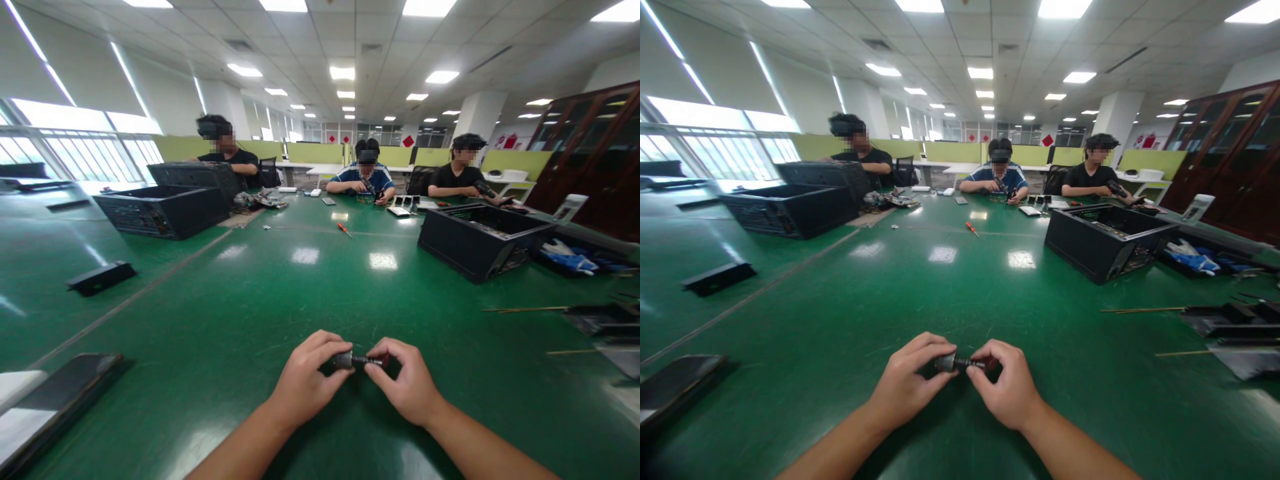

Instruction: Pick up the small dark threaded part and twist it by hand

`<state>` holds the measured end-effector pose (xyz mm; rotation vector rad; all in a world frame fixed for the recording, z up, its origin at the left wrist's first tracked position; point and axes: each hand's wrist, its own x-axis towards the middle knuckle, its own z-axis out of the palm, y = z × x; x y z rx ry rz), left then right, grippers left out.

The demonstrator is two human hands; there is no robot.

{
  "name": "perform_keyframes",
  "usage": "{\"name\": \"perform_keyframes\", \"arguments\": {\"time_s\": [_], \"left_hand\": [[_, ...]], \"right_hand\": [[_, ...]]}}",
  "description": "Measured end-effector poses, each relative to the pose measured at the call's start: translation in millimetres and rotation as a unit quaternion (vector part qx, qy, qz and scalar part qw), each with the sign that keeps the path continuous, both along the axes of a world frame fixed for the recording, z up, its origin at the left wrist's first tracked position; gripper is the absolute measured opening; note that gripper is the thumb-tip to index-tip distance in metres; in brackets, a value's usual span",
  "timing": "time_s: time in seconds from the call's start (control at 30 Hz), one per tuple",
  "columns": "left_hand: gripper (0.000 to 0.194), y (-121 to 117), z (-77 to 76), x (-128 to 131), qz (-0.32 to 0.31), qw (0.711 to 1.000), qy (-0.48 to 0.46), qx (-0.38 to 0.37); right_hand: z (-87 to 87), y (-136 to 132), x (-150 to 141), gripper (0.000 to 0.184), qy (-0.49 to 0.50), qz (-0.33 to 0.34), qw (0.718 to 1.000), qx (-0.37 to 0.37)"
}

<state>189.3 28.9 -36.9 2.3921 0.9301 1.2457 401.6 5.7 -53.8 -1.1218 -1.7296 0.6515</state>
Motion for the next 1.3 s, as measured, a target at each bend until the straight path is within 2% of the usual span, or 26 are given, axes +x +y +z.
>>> {"name": "perform_keyframes", "arguments": {"time_s": [0.73, 1.3], "left_hand": [[0.032, 1.9, -1.2, -4.1, 0.017, 1.000, 0.002, 0.005], [0.031, 2.7, -1.2, -6.7, 0.036, 0.999, 0.006, 0.004]], "right_hand": [[1.7, 0.5, 0.9, 0.015, 0.013, -0.009, 1.000, -0.012], [-2.2, 2.2, 5.4, 0.012, 0.030, -0.005, 0.999, -0.014]]}}
